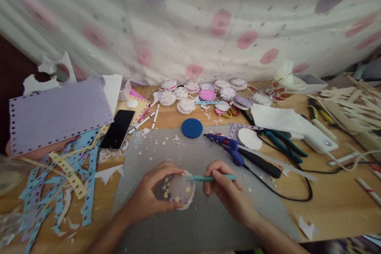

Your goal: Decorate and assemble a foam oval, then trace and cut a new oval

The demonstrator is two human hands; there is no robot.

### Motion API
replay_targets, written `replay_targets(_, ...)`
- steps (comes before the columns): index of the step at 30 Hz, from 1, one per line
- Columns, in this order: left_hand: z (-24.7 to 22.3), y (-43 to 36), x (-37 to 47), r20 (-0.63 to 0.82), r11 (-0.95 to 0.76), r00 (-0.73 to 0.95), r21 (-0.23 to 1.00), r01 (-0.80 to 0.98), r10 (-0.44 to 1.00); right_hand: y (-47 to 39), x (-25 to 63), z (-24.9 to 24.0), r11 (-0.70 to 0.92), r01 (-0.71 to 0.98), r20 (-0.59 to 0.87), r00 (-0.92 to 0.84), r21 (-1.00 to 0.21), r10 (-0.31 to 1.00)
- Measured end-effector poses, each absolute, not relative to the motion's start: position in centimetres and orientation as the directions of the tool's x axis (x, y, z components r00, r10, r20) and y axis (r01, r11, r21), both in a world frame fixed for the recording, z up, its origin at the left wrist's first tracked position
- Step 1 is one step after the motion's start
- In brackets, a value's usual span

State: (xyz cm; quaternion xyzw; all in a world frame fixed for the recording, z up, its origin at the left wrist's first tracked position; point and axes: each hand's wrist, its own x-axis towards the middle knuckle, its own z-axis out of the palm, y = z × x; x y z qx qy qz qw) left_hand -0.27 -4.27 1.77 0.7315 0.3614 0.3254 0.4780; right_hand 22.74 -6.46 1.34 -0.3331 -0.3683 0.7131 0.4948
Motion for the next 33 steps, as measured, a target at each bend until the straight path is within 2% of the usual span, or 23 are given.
replay_targets(3, 2.0, -4.4, -0.8, 0.124, -0.333, 0.543, 0.892, 0.305, 0.830, -6.0, 23.4, 1.0, -0.143, -0.409, -0.073, -0.182, -0.901, 0.981)
replay_targets(6, 2.1, -4.7, -1.4, 0.073, -0.358, 0.562, 0.836, 0.416, 0.824, -5.0, 23.4, 0.9, -0.075, -0.273, -0.037, -0.141, -0.959, 0.989)
replay_targets(10, 1.7, -5.4, -1.9, 0.011, -0.359, 0.572, 0.789, 0.499, 0.820, -3.4, 22.2, 0.8, 0.014, -0.129, 0.039, -0.194, -0.991, 0.980)
replay_targets(16, 1.6, -5.9, -2.9, -0.043, -0.337, 0.568, 0.768, 0.545, 0.822, -1.3, 19.9, -0.5, 0.291, 0.139, 0.225, -0.364, -0.947, 0.904)
replay_targets(20, 1.9, -5.7, -3.2, -0.032, -0.342, 0.546, 0.748, 0.569, 0.837, -1.2, 19.7, -1.2, 0.370, 0.185, 0.262, -0.436, -0.910, 0.861)
replay_targets(26, 1.8, -4.8, -2.2, -0.005, -0.385, 0.578, 0.741, 0.551, 0.816, -1.5, 20.1, -1.1, 0.385, 0.244, 0.294, -0.338, -0.890, 0.894)
replay_targets(31, 1.6, -4.6, -1.4, -0.013, -0.414, 0.611, 0.724, 0.552, 0.791, -1.1, 19.7, -1.6, 0.414, 0.232, 0.296, -0.413, -0.880, 0.861)
replay_targets(33, 1.4, -4.5, -1.2, 0.003, -0.425, 0.604, 0.714, 0.556, 0.797, -1.2, 20.0, -1.5, 0.415, 0.229, 0.307, -0.392, -0.880, 0.867)
